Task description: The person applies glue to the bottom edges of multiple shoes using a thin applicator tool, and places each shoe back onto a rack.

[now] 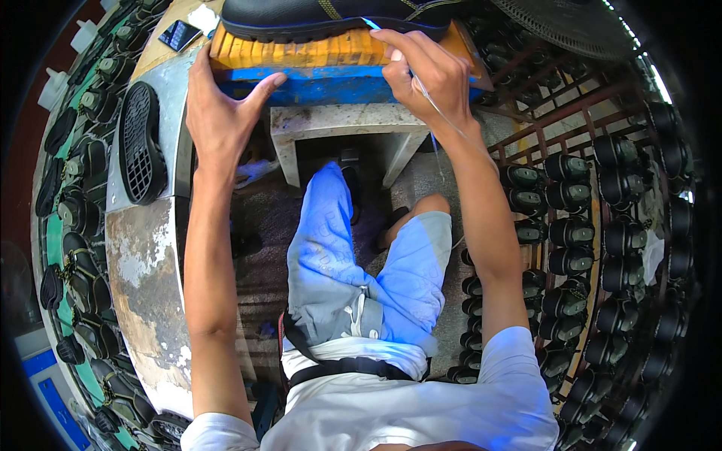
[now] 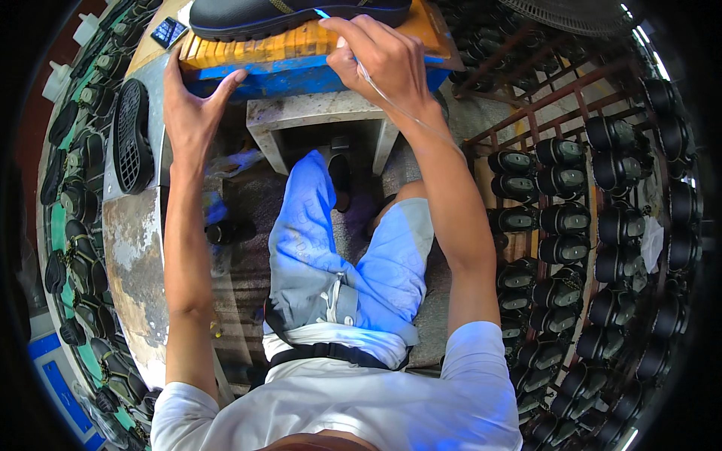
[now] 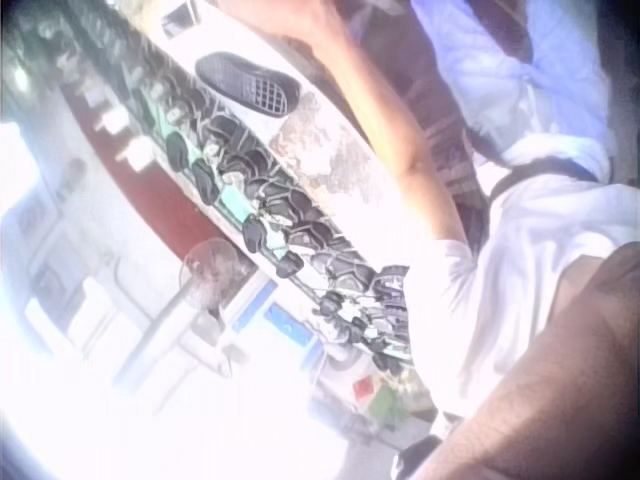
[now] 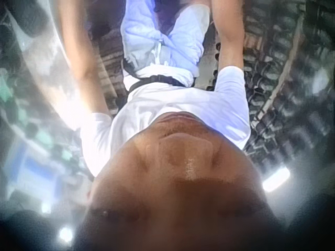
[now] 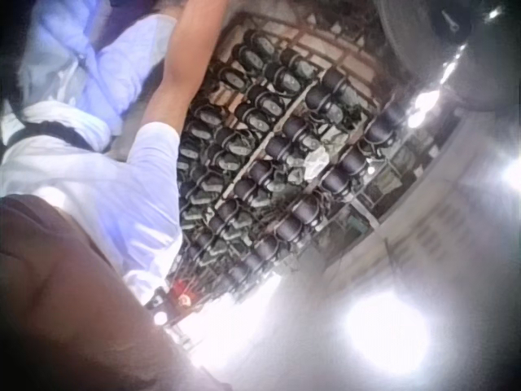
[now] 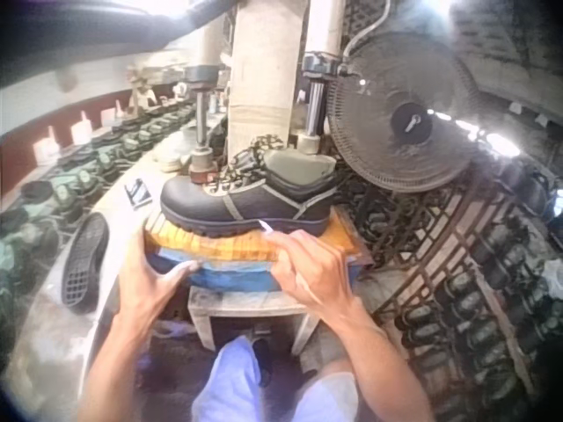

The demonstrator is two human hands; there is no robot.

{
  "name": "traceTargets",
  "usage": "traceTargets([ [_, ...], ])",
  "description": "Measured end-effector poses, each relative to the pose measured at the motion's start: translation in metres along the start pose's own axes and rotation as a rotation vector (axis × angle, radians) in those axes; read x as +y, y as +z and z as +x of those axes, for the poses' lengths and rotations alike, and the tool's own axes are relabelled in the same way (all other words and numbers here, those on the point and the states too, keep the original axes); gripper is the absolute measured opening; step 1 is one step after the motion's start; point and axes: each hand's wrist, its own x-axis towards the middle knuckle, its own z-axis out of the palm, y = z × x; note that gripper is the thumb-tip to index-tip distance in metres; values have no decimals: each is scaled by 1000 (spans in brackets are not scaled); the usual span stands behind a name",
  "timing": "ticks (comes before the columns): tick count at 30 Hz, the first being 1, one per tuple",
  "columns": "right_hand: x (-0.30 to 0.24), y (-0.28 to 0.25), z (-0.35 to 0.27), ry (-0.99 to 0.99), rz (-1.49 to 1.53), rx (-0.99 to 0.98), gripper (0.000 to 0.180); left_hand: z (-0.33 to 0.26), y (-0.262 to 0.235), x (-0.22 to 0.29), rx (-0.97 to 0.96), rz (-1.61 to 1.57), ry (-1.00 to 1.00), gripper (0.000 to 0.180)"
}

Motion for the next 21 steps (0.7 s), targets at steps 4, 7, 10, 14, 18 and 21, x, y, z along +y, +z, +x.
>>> traceTargets([
  [4, 8, -27, -15, 80, -68, 8, 28, 1, 10, -11, -7, -90, -29, 102],
  [7, 5, -53, -19, 122, -76, -39, 29, 19, 22, -31, -98, -208, -78, 98],
  [10, -15, -66, -11, 94, -45, -101, 30, 52, 44, -99, -59, -79, 53, 87],
  [14, -45, -73, -4, 50, -23, -162, 31, 32, 57, -35, 75, -186, 235, 53],
  [18, -56, -70, -5, 91, 49, -155, 34, -54, 8, 68, -101, -619, 385, 21],
  [21, -65, -51, 3, 82, 151, -126, 34, -75, -8, 40, -36, -498, 250, 11],
])
